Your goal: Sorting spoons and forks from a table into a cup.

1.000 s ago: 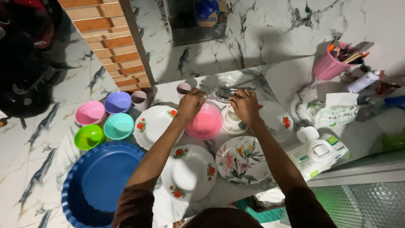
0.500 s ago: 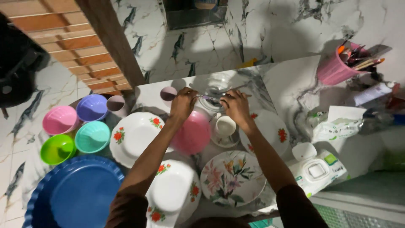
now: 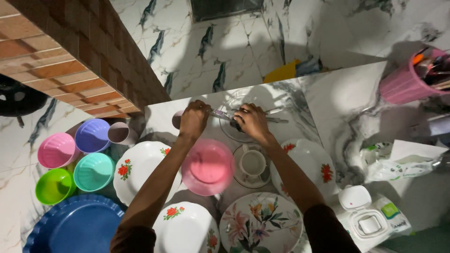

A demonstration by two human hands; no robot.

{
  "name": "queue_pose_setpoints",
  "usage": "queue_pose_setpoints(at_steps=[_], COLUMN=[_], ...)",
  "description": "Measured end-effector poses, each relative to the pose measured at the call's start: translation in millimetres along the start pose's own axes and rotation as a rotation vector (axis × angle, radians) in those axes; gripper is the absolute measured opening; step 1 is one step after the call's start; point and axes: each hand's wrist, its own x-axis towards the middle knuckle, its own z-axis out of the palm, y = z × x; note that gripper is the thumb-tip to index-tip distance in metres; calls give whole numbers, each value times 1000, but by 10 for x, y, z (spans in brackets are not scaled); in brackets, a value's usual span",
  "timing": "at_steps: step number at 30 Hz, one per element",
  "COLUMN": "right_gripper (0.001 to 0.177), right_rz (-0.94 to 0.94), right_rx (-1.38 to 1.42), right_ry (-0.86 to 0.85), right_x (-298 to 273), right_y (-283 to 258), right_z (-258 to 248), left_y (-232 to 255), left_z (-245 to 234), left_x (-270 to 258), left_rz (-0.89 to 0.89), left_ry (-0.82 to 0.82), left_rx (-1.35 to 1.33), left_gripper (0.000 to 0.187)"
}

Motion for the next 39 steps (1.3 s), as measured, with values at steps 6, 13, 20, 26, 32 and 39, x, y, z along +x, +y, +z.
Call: queue_pose_setpoints(at_steps=[6,13,20,26,32,39], right_gripper=[16,18,17,19,20,24], right_rz=[-4,50,93,62,67,7], right_rx=[24,69,42,0,-5,-61], right_ry=[-52,-64,-112,-72,-62,-3], right_x=[-7,-1,-35,-62,-91,-38], right_y=[46,5,-84,-99,-201,-430], right_z=[152,155,76,23,-197,-575], left_y=[22,-3,-67,-15,69,240], left_z=[-50,4,67,-80,-229,-548], left_x=[86,71,-27,-65,-139,-145], left_rz=[-37,-65,-30,-44,-39,-34], left_ry=[-73,-137,-61,-47,5,63], left_rx=[95,114,70,23,-51,-74], left_gripper=[16,13,18,23,23,29])
